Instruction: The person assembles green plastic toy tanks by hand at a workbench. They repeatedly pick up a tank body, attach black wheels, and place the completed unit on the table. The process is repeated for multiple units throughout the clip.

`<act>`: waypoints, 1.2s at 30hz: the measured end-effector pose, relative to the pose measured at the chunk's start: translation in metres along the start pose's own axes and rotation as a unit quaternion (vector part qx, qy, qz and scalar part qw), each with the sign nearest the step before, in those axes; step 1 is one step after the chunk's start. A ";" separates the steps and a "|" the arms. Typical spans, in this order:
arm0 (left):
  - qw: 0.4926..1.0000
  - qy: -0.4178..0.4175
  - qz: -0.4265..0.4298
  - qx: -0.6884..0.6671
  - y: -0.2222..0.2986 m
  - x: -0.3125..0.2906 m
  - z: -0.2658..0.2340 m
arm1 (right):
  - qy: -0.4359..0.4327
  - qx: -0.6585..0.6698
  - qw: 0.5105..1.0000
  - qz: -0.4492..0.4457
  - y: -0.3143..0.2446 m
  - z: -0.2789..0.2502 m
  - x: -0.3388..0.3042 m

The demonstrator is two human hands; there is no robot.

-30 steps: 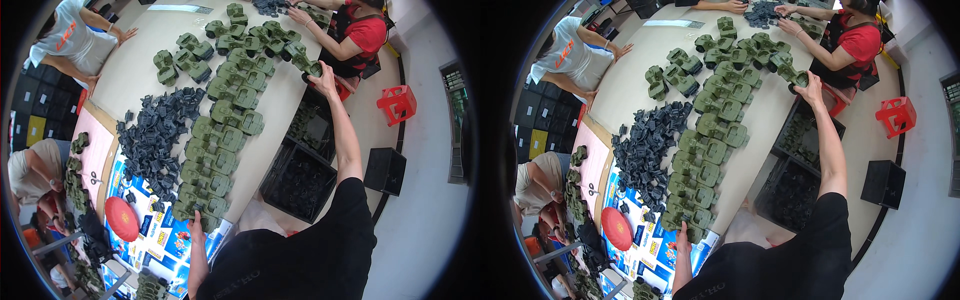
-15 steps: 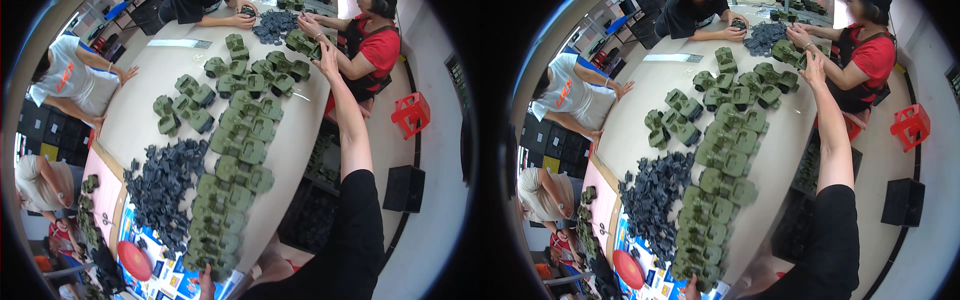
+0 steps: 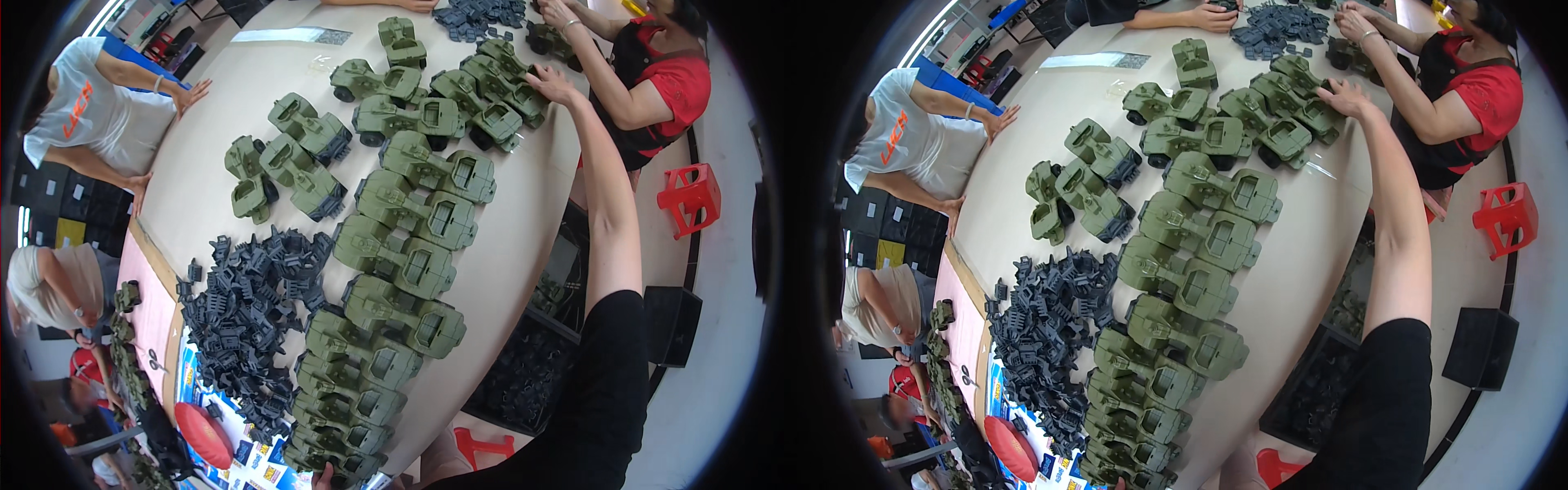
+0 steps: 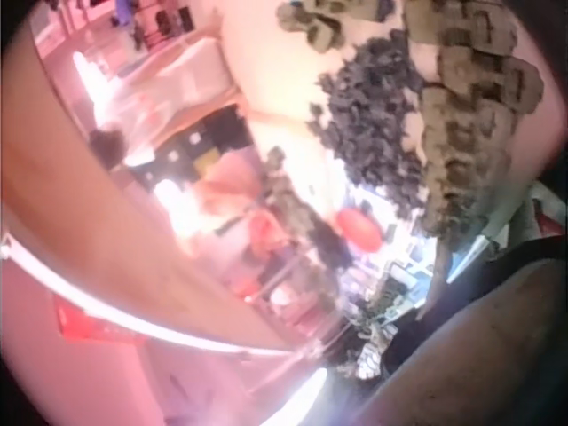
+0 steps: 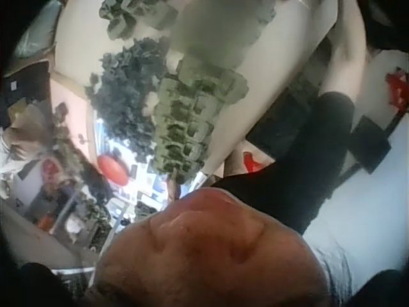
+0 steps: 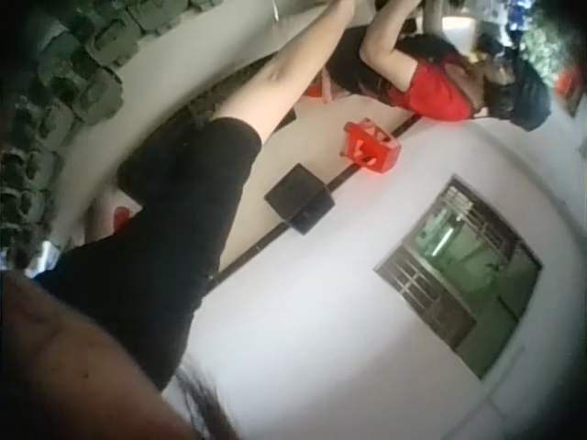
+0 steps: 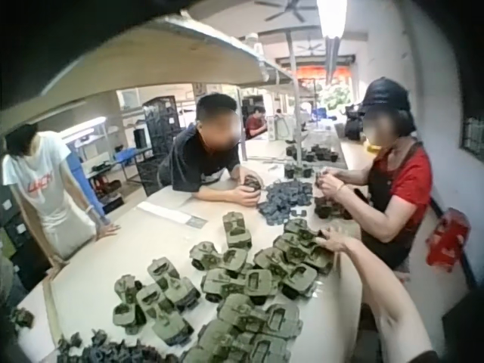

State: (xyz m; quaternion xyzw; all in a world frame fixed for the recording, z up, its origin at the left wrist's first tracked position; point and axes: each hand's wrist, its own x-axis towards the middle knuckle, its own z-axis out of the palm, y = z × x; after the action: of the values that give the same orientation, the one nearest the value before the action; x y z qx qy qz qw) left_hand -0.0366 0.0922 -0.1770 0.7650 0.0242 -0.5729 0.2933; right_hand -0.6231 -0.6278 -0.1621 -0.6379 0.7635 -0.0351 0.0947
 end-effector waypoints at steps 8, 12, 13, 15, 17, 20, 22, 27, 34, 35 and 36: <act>0.999 -0.020 0.032 -0.008 -0.007 0.004 -0.016 | 0.101 -0.071 0.958 -0.258 -0.084 0.025 -0.121; 1.000 -0.018 0.020 0.017 0.007 -0.018 -0.009 | 0.090 -0.116 0.955 -0.257 -0.072 0.018 -0.104; 0.999 -0.008 0.033 -0.029 0.008 -0.023 -0.003 | 0.107 -0.143 0.953 -0.243 -0.082 0.015 -0.107; 0.991 0.005 0.059 -0.119 0.004 -0.025 0.004 | 0.126 0.015 0.945 -0.301 -0.108 0.010 -0.107; 0.988 -0.006 0.068 -0.137 0.010 -0.027 0.009 | 0.062 0.069 0.932 -0.351 -0.139 0.010 -0.106; 0.989 -0.001 0.072 -0.128 0.011 -0.022 0.006 | 0.026 -0.056 0.929 -0.365 -0.161 0.023 -0.103; 0.988 0.021 0.083 -0.131 0.007 -0.023 0.008 | -0.006 -0.104 0.930 -0.353 -0.166 0.018 -0.101; 0.991 0.013 0.075 -0.111 0.014 -0.029 0.005 | 0.023 -0.018 0.939 -0.343 -0.136 0.015 -0.115; 0.991 0.020 0.072 -0.107 0.026 -0.032 0.011 | -0.020 -0.067 0.946 -0.316 -0.083 0.001 -0.148; 0.992 0.023 0.068 -0.105 0.028 -0.033 0.012 | -0.051 -0.078 0.952 -0.292 -0.080 0.000 -0.149; 0.992 0.027 0.068 -0.102 0.027 -0.032 0.011 | -0.083 -0.088 0.956 -0.268 -0.078 0.000 -0.150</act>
State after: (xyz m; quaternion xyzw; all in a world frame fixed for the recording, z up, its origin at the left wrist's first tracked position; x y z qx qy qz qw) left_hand -0.0471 0.0747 -0.1392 0.7459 0.0381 -0.5252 0.4078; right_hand -0.5220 -0.4949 -0.1330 -0.8258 0.5536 0.0617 0.0884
